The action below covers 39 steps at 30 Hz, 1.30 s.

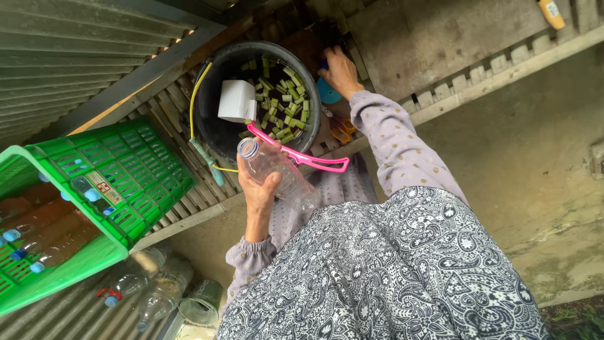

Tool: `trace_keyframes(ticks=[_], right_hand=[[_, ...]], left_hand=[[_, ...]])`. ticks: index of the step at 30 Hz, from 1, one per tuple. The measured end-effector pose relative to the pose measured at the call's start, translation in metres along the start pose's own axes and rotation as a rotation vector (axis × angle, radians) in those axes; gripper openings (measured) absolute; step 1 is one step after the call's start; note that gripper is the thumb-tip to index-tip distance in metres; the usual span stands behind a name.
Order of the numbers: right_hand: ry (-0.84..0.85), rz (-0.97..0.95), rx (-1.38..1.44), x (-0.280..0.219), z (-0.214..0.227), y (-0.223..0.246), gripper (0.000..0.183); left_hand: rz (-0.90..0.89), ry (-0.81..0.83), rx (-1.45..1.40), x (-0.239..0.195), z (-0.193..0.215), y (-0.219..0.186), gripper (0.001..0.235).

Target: The person scoops chopped green vegetables from a bucket using a pink scoop and transfers them into a blue funnel held over a clear plastic bottle. The person repeats this action multiple times to fill the bottle.

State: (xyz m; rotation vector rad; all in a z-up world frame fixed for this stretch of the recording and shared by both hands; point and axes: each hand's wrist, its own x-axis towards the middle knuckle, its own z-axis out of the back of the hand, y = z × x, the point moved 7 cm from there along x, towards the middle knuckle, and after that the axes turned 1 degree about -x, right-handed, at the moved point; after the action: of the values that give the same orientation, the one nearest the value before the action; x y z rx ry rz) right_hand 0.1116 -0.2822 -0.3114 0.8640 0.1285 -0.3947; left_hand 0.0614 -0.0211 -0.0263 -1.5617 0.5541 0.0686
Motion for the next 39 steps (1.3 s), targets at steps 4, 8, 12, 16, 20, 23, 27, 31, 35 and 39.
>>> trace_keyframes(ticks=[4, 8, 12, 16, 20, 23, 27, 31, 35, 39], right_hand=[[-0.019, 0.101, -0.116, 0.016, -0.016, 0.005, 0.050], [0.006, 0.121, -0.110, 0.016, -0.022, 0.003, 0.048], [-0.061, 0.093, 0.140, 0.010, -0.002, -0.009, 0.050], [-0.035, -0.069, 0.107, -0.018, 0.017, -0.022, 0.032], [0.050, 0.100, 0.037, -0.064, 0.020, 0.001, 0.042], [-0.015, 0.259, -0.034, -0.076, 0.022, 0.016, 0.039], [-0.050, 0.230, -0.066, -0.088, 0.025, 0.022, 0.025], [-0.347, 0.158, 0.037, -0.112, 0.095, 0.049, 0.020], [-0.466, 0.300, 0.231, -0.154, 0.173, 0.130, 0.022], [-0.290, 0.531, 0.237, -0.180, 0.188, 0.235, 0.026]], left_hand=[[-0.005, -0.031, -0.062, 0.001, 0.001, 0.000, 0.099], [0.006, -0.064, -0.107, 0.003, 0.006, 0.000, 0.098], [-0.006, -0.051, -0.080, 0.005, 0.005, -0.003, 0.094], [-0.034, -0.044, -0.044, 0.009, 0.005, -0.008, 0.088], [-0.046, -0.041, -0.080, 0.015, 0.002, -0.010, 0.088], [0.001, -0.048, -0.103, 0.015, 0.003, -0.009, 0.086], [0.053, -0.018, -0.065, 0.011, 0.006, -0.007, 0.078], [0.060, 0.046, -0.090, 0.009, 0.004, -0.013, 0.077], [0.057, 0.182, -0.241, 0.008, -0.013, -0.030, 0.084], [0.106, 0.319, -0.403, 0.002, -0.022, -0.047, 0.090]])
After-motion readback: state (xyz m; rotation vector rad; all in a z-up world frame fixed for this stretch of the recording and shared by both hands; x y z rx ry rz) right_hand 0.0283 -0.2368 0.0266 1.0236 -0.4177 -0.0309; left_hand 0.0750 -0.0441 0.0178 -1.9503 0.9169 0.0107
